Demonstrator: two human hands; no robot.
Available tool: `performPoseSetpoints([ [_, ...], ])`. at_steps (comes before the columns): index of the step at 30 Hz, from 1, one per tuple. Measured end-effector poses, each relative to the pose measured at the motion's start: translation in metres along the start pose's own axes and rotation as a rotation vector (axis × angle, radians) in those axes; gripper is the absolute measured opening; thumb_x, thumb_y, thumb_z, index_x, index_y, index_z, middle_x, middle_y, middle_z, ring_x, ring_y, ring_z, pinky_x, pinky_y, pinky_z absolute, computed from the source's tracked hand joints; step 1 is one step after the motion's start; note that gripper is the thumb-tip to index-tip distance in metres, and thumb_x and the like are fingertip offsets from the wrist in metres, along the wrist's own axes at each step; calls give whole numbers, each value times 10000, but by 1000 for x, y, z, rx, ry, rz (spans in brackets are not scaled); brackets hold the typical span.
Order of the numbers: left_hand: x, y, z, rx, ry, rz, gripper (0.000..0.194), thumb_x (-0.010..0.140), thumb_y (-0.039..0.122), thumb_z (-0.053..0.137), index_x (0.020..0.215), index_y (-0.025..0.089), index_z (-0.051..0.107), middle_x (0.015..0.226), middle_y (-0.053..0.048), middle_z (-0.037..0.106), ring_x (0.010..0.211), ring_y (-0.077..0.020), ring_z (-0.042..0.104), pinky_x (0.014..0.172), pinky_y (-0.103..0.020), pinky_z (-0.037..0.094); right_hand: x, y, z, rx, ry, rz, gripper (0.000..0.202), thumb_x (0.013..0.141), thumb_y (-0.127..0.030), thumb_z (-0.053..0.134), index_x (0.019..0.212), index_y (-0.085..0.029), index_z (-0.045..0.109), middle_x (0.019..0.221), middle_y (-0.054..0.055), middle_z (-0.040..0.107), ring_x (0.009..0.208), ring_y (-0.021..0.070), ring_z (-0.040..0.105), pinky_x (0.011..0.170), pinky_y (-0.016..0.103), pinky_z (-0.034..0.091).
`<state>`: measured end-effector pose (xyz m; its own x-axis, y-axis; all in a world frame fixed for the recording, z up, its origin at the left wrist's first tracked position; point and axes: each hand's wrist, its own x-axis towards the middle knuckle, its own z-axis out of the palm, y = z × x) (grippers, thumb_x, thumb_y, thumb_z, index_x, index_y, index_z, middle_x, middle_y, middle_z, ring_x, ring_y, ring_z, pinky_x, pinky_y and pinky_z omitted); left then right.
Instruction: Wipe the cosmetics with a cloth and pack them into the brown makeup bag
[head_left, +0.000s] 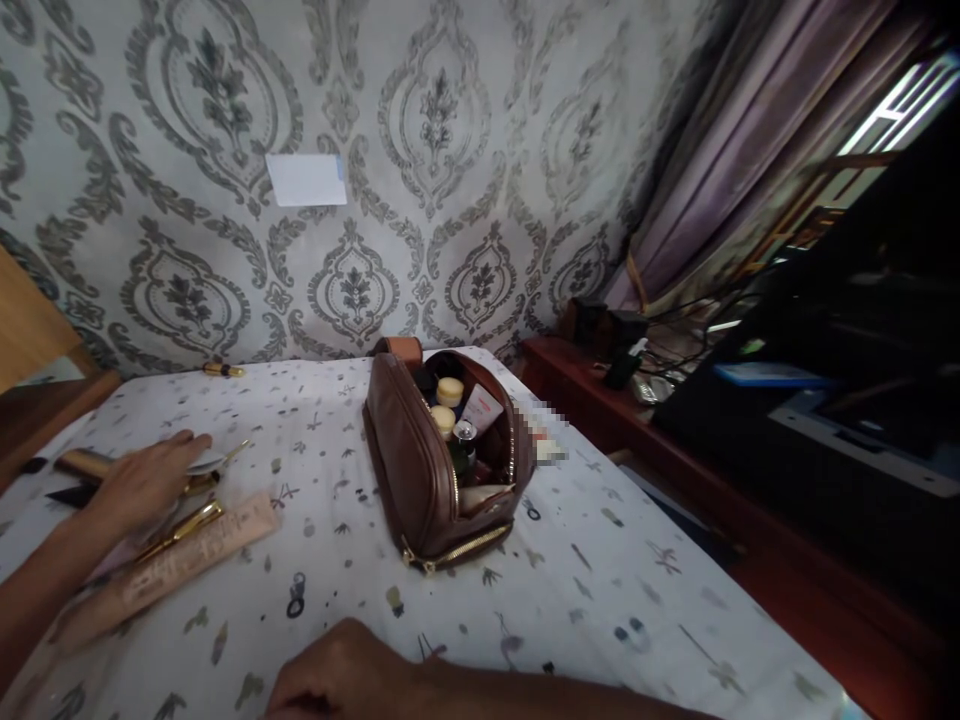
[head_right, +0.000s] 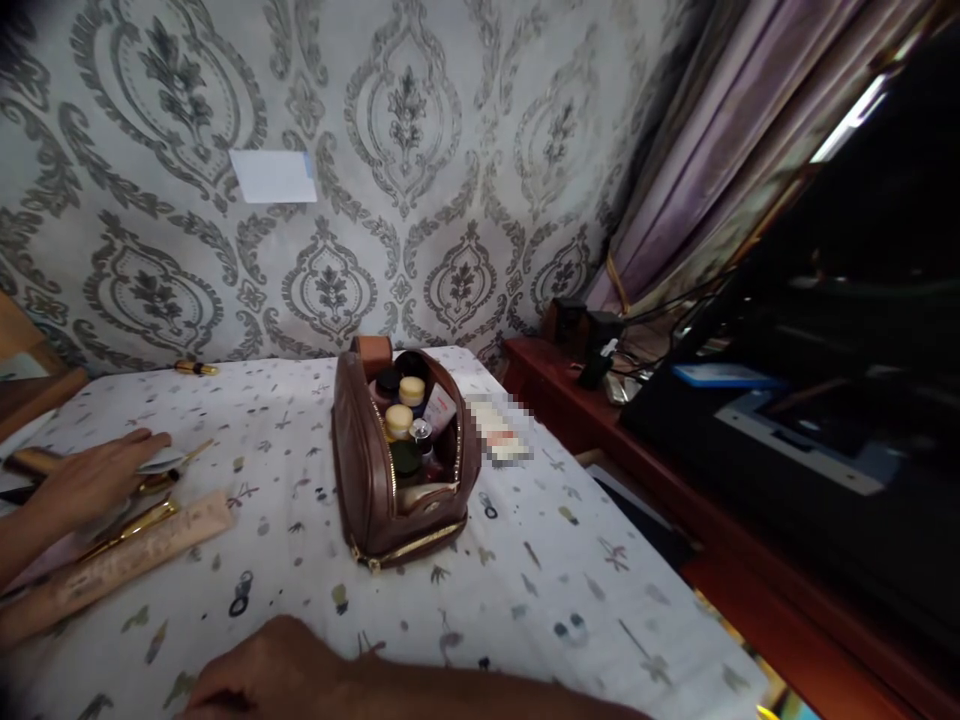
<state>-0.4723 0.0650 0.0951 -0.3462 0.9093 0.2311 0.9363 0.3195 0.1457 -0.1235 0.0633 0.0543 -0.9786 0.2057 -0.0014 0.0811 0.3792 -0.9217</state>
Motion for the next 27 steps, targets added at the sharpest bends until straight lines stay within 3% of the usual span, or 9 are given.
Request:
performPoseSetpoints([
  [5,-11,18,-15,215,-27,78,388,892,174,296,1196,230,531,1355,-89,600,1175,-296,602,936,-410,455,-2,1,-2,179,67,23,105,813,-212,682,749,-131,697,556,-75,483,531,46,444,509,111,362],
  [8,-15,33,-31,342,3,-26,357,926,233,280,1217,211,483,1322,-104,597,1054,-313,638,843,-416,480,-4,-6,-7,257,77,101,131,822,-198,643,715,-129,676,542,-70,489,498,44,435,472,118,342],
  [10,-18,41,-40,289,102,-116,383,916,230,299,1257,187,470,1331,-117,586,1075,-333,622,873,-458,478,-6,-11,-8,286,71,143,148,827,-188,606,699,-135,658,540,-63,508,473,47,449,452,126,336],
  [14,-26,47,-49,-196,409,-79,427,840,200,437,1255,123,499,1321,-140,590,1252,-294,531,1063,-414,395,-6,-14,-7,289,85,135,219,845,-227,555,646,-146,596,509,-49,514,449,63,491,461,149,359],
  [16,-31,47,-51,-226,499,-114,397,848,263,454,1221,140,510,1236,-114,627,1159,-253,586,1018,-363,437,-4,-13,-5,309,91,144,276,865,-312,548,642,-150,575,525,-38,519,448,69,499,459,160,363],
  [18,-39,50,-52,-520,562,-204,363,859,356,501,1169,168,531,973,-56,680,940,-227,651,881,-338,497,-2,-12,-3,355,96,156,339,876,-413,552,662,-151,571,557,-31,525,456,69,502,457,165,362],
  [22,-59,72,-54,-1065,502,-297,414,796,444,653,1108,194,545,677,27,619,703,-185,627,723,-287,479,1,-10,-5,533,155,148,438,847,-587,590,902,-153,626,742,1,611,494,68,549,445,169,370],
  [25,-77,97,-55,-1321,375,-346,464,715,451,732,1060,195,558,715,21,638,646,-165,597,705,-293,475,4,-10,-10,691,272,134,563,792,-638,651,1122,-185,597,895,33,629,573,107,622,455,198,434],
  [27,-88,113,-54,-1382,279,-377,451,695,440,753,1025,188,581,769,2,657,653,-159,588,724,-301,478,7,-11,-14,780,341,125,584,775,-630,685,1155,-195,596,959,52,621,670,143,665,477,217,474],
])
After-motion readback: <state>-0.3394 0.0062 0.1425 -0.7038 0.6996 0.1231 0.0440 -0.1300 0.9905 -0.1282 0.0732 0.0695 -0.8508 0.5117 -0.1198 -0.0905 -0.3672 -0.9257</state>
